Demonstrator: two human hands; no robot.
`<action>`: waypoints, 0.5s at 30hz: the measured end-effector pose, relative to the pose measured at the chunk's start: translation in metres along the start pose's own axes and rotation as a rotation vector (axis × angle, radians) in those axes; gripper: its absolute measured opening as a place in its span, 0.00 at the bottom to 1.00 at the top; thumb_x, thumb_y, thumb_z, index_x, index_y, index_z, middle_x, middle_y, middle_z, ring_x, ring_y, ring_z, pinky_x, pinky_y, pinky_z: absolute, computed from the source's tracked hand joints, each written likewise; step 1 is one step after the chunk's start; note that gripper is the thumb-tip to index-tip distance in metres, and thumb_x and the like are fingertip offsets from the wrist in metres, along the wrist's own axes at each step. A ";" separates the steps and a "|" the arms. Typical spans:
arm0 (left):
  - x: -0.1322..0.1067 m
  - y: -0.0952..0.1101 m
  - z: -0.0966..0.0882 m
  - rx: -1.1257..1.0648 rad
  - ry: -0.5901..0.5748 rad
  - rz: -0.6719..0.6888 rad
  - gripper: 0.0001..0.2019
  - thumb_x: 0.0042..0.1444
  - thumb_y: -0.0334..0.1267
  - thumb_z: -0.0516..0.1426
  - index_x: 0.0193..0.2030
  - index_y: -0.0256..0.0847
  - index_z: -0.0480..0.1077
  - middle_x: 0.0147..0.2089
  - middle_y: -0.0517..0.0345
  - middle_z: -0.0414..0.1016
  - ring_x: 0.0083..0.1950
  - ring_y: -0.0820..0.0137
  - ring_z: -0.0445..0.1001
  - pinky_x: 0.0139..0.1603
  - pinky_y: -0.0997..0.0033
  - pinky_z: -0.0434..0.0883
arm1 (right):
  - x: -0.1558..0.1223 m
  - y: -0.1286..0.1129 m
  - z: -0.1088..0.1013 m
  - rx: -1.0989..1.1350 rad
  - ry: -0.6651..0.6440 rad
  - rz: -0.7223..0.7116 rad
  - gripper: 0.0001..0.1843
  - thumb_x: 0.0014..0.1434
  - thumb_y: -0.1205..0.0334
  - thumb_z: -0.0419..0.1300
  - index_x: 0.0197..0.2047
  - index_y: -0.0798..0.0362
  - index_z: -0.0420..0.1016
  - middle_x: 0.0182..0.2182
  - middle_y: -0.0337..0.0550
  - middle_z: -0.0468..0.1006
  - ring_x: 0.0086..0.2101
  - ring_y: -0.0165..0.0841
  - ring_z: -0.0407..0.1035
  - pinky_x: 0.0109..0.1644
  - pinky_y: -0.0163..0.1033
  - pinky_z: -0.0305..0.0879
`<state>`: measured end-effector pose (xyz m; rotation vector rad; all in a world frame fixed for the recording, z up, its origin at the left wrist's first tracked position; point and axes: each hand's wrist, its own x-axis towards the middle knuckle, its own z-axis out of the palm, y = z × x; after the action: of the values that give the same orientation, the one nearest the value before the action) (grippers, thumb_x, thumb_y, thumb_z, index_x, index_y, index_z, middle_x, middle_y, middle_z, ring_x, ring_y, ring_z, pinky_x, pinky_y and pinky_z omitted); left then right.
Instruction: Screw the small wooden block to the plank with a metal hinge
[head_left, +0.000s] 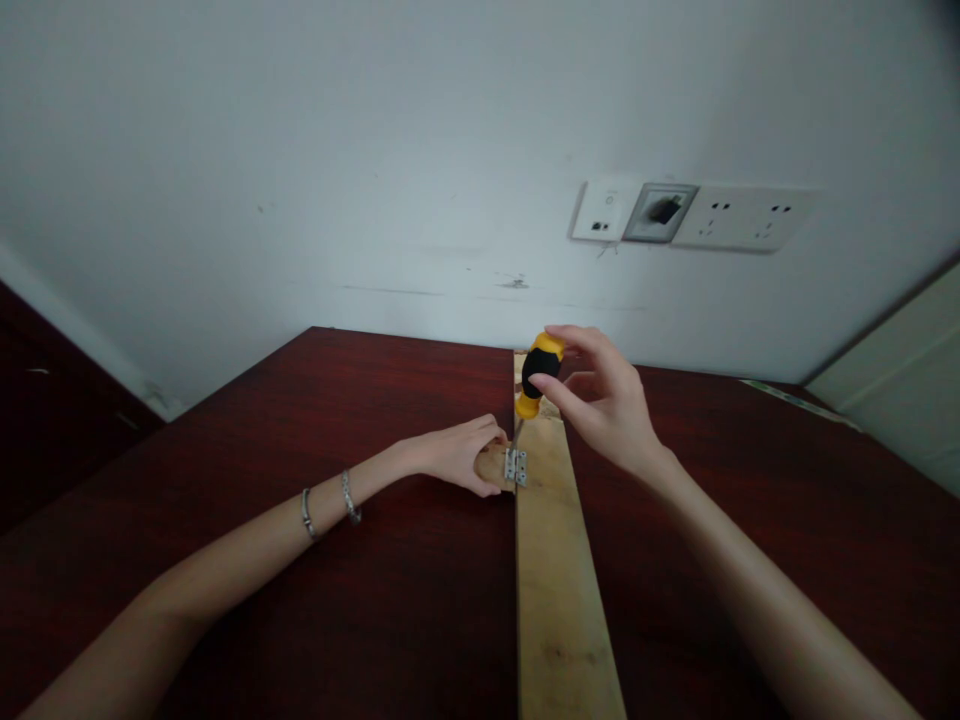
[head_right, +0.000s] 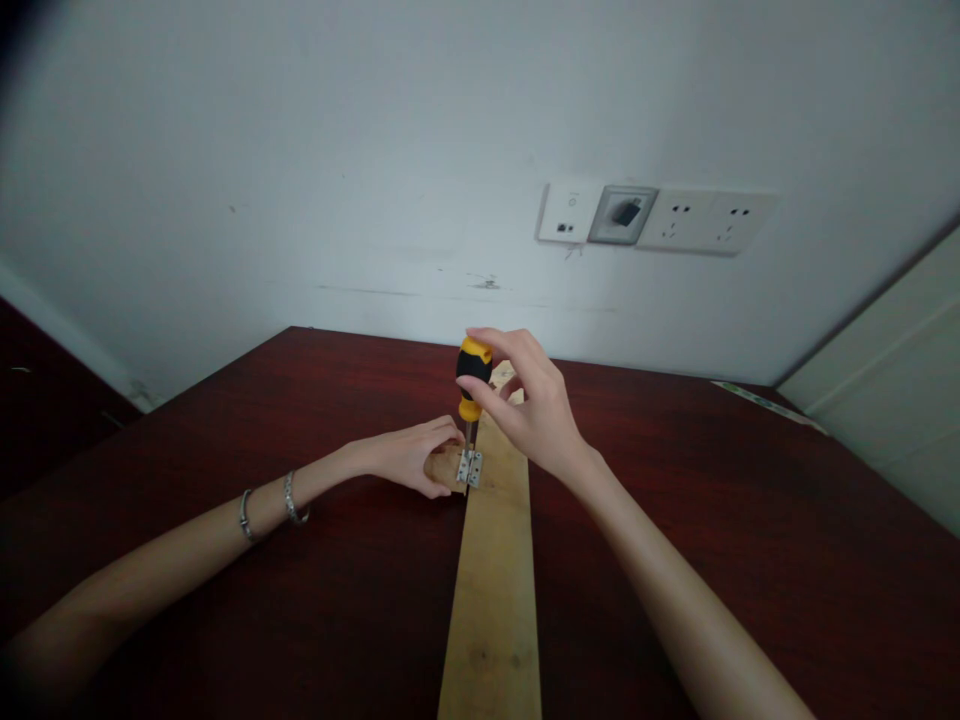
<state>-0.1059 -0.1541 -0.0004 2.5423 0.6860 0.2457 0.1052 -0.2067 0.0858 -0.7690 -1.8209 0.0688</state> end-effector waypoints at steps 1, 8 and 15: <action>0.000 0.000 0.000 -0.001 0.001 0.005 0.29 0.45 0.45 0.67 0.51 0.38 0.64 0.49 0.52 0.63 0.49 0.64 0.67 0.54 0.64 0.67 | 0.001 -0.001 0.000 0.003 -0.001 -0.004 0.21 0.58 0.60 0.64 0.55 0.42 0.71 0.45 0.43 0.74 0.41 0.34 0.70 0.27 0.32 0.72; 0.000 0.001 -0.001 0.005 -0.006 -0.011 0.29 0.44 0.45 0.66 0.51 0.37 0.63 0.50 0.51 0.63 0.49 0.64 0.67 0.54 0.63 0.68 | 0.000 -0.004 -0.007 0.074 -0.130 -0.023 0.26 0.59 0.67 0.59 0.60 0.43 0.66 0.54 0.44 0.72 0.52 0.39 0.69 0.48 0.46 0.75; 0.000 0.001 0.000 -0.015 0.014 -0.021 0.29 0.43 0.46 0.66 0.50 0.37 0.63 0.50 0.51 0.64 0.49 0.63 0.68 0.53 0.62 0.68 | -0.002 0.001 -0.005 0.112 -0.145 -0.084 0.32 0.58 0.70 0.60 0.63 0.42 0.62 0.57 0.43 0.71 0.55 0.40 0.67 0.58 0.50 0.68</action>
<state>-0.1054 -0.1552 -0.0001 2.5197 0.7130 0.2611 0.1105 -0.2082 0.0854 -0.6213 -1.9670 0.1740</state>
